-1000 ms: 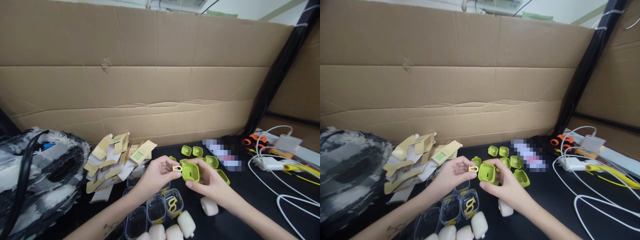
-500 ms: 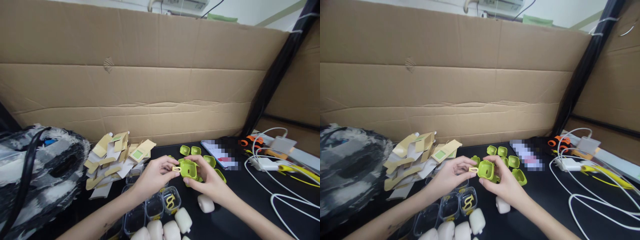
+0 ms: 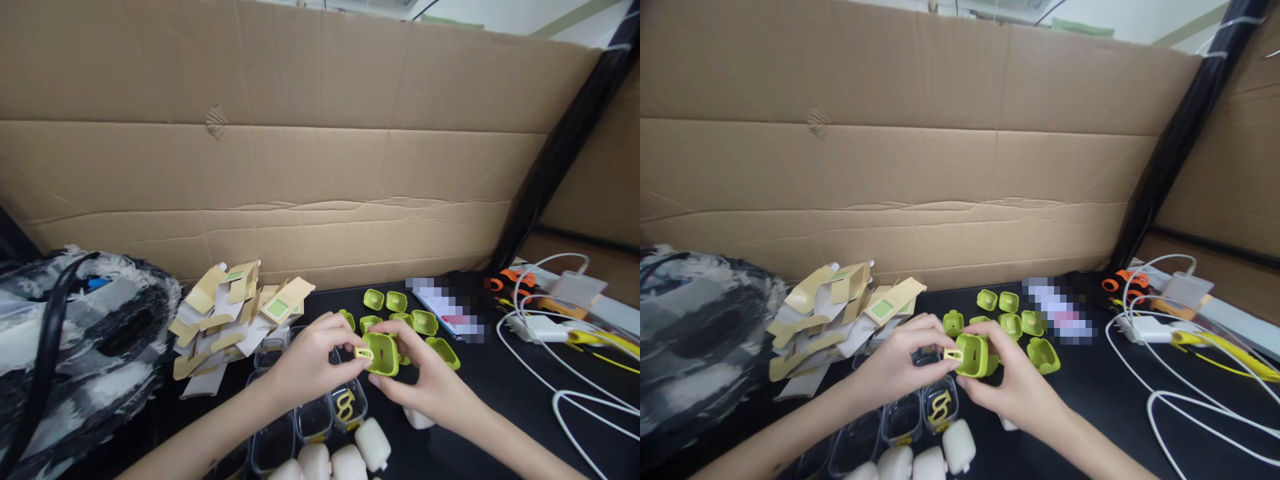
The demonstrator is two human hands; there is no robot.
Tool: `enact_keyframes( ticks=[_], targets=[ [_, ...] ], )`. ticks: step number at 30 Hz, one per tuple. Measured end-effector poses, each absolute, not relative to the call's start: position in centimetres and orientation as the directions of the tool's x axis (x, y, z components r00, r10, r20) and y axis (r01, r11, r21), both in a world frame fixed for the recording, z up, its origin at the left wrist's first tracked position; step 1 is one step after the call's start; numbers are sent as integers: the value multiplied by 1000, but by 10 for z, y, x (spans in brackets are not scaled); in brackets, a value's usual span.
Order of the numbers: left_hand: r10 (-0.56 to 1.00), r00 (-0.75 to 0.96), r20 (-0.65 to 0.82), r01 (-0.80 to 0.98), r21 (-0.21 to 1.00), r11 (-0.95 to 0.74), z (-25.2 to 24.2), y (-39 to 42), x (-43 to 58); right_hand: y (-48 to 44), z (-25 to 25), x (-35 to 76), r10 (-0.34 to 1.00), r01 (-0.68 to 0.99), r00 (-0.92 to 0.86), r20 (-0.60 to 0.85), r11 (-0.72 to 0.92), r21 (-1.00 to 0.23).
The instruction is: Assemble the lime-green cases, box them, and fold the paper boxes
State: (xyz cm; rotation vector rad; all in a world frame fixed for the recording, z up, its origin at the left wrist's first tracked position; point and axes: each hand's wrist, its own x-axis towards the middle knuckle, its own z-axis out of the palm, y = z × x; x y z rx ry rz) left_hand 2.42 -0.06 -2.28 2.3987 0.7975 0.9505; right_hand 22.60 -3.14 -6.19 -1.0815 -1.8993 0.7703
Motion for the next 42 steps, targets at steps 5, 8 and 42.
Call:
enact_keyframes(
  ticks=[5,8,42],
  targets=[
    [602,640,478,354,513,-782,-29,1,25,-37,-61,222,873,434,-353,338,472,-767],
    [566,671,479,347,471,-811,-32,2,25,-41,-61,221,866,446,-368,338,483,-753],
    [396,771,499,275,300,-913,-32,-4,24,-43,-66,218,876,400,-298,379,476,-784]
  ],
)
